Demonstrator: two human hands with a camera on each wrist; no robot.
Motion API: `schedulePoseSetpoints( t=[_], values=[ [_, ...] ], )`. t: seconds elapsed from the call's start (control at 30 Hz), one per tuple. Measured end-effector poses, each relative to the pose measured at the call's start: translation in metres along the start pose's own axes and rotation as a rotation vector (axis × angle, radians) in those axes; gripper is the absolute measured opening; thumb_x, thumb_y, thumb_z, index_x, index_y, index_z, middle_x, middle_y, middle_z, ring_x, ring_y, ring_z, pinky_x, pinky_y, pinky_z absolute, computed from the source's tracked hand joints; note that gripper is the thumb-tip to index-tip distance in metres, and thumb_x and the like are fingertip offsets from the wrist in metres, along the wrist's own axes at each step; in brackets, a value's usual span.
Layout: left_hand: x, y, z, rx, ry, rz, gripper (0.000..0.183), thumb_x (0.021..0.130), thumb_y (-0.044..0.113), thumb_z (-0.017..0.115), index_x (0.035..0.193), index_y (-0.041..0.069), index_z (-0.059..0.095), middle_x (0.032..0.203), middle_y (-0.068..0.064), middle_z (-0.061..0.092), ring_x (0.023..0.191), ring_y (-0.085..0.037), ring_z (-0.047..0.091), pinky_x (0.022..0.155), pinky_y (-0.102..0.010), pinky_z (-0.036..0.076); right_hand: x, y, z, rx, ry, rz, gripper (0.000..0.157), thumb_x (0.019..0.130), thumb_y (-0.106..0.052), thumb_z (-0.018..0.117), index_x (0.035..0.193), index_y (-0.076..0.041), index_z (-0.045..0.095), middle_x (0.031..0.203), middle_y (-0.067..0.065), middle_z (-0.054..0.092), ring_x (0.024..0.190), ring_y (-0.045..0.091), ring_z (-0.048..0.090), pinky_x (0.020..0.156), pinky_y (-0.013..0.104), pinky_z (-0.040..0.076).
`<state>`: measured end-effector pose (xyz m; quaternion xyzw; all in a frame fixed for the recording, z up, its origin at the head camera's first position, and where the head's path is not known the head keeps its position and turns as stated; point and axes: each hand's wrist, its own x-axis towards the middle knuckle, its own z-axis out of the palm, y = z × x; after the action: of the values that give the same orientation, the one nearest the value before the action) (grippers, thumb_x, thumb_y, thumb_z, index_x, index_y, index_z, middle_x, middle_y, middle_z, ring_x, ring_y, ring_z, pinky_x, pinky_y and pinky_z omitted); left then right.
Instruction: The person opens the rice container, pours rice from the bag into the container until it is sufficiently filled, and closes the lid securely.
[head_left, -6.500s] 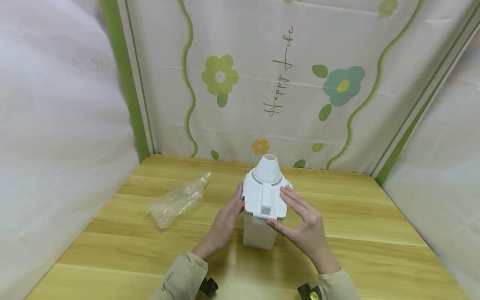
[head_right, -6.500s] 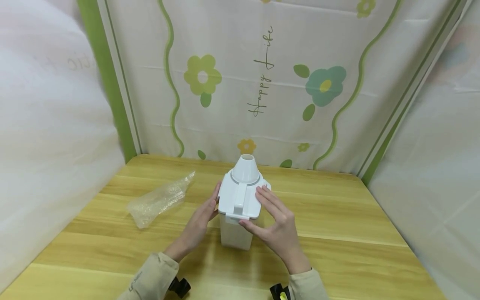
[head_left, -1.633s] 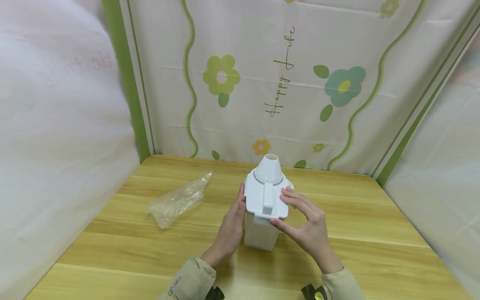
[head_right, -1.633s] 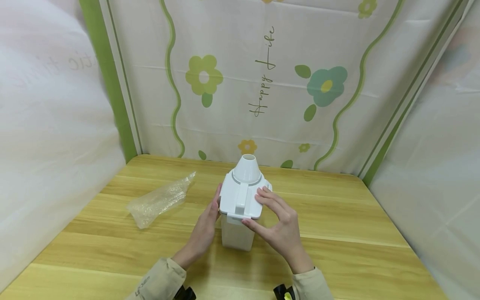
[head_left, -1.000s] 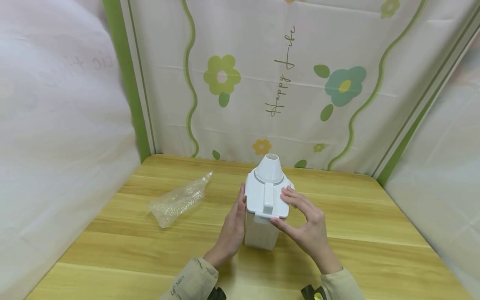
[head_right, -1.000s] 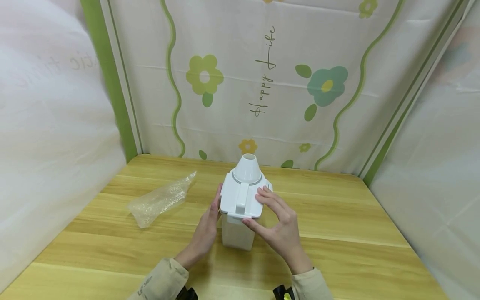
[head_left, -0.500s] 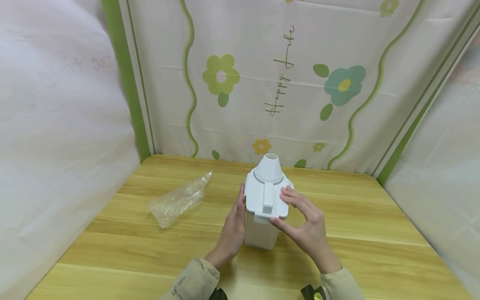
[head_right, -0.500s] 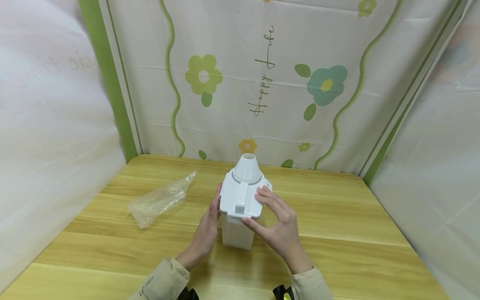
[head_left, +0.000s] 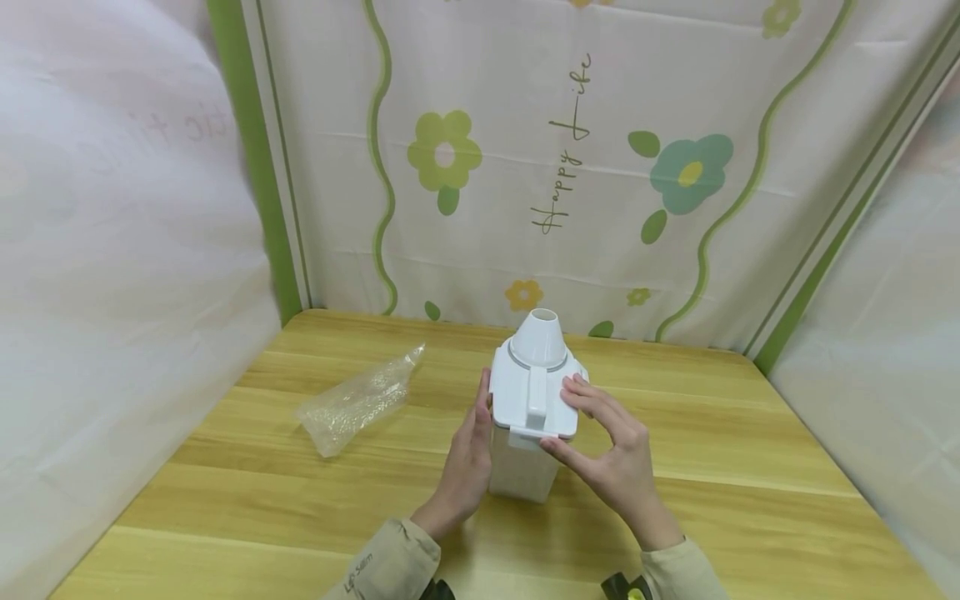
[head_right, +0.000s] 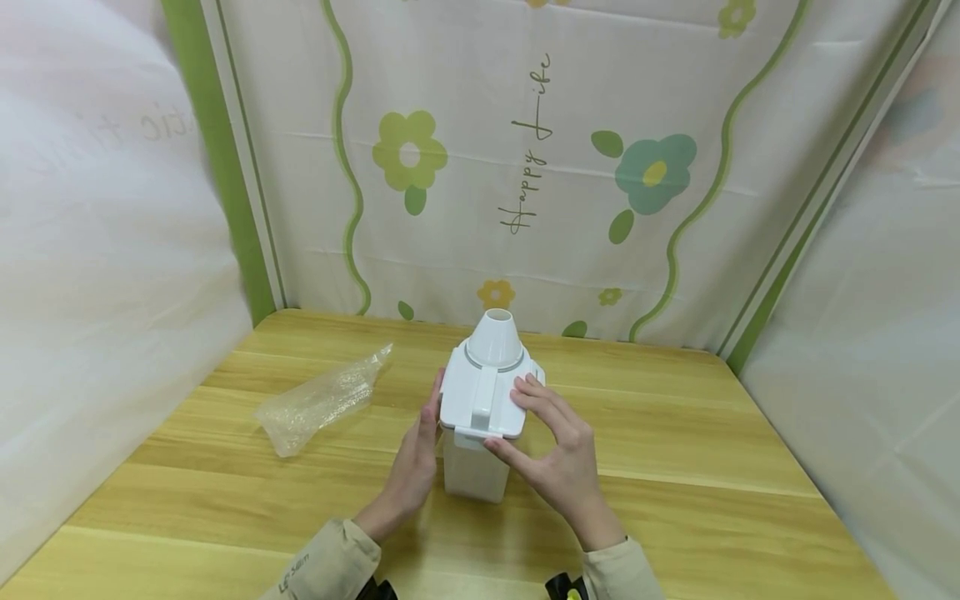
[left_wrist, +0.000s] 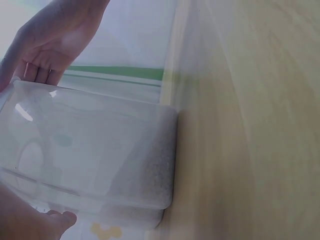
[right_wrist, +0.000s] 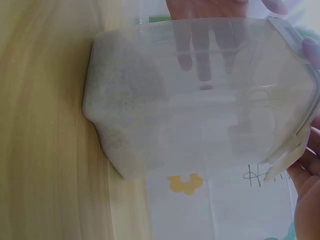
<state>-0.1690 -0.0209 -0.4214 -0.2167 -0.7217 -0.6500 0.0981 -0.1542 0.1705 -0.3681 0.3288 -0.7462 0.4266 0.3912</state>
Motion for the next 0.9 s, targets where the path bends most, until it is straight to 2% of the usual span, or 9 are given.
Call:
schedulePoseSetpoints(
  t=[0.17,0.33,0.53,0.73,0.9],
  values=[
    [0.0007,0.001,0.0005,-0.018,-0.001,0.018,0.052,0.109,0.037,0.012,0.159,0.021,0.005,0.162,0.0,0.012,0.144,-0.02,0.02,0.117,-0.047,0.016,0.0,-0.0007,-0.0011,-0.001,-0.009,0.014,0.05,0.075,-0.031,0.088,0.105,0.005,0.07,0.117,0.023,0.065,0.112,0.044,0.058,0.103,0.029,0.044],
    [0.0004,0.0018,0.0011,-0.034,-0.004,0.019,0.055,0.109,0.038,0.012,0.159,0.016,0.005,0.162,0.0,0.011,0.144,-0.018,0.019,0.117,-0.045,0.015,0.0013,-0.0026,-0.0017,0.005,-0.013,0.021,0.049,0.075,-0.029,0.088,0.105,0.005,0.07,0.116,0.022,0.066,0.112,0.045,0.058,0.102,0.03,0.044],
    [-0.0003,0.0012,0.0021,-0.031,0.006,0.013,0.053,0.11,0.036,0.014,0.159,0.019,0.006,0.161,0.002,0.012,0.144,-0.019,0.02,0.117,-0.046,0.016,0.0007,-0.0031,-0.0014,0.015,-0.013,0.025,0.048,0.073,-0.025,0.089,0.104,0.005,0.07,0.116,0.022,0.066,0.112,0.045,0.058,0.102,0.03,0.045],
    [-0.0002,0.0005,0.0028,-0.027,0.015,0.024,0.053,0.11,0.034,0.015,0.159,0.015,0.008,0.162,0.0,0.012,0.144,-0.016,0.019,0.117,-0.042,0.016,0.0011,-0.0035,-0.0012,0.015,-0.012,0.025,0.048,0.072,-0.024,0.089,0.104,0.006,0.069,0.116,0.023,0.066,0.112,0.046,0.058,0.101,0.028,0.045],
    [-0.0001,0.0009,0.0042,-0.035,0.029,0.03,0.052,0.11,0.033,0.015,0.159,0.017,0.009,0.161,0.0,0.015,0.143,-0.016,0.022,0.117,-0.042,0.016,0.0017,-0.0033,-0.0017,0.016,-0.014,0.031,0.048,0.071,-0.022,0.09,0.104,0.005,0.07,0.115,0.022,0.066,0.111,0.045,0.058,0.1,0.027,0.045]
  ],
)
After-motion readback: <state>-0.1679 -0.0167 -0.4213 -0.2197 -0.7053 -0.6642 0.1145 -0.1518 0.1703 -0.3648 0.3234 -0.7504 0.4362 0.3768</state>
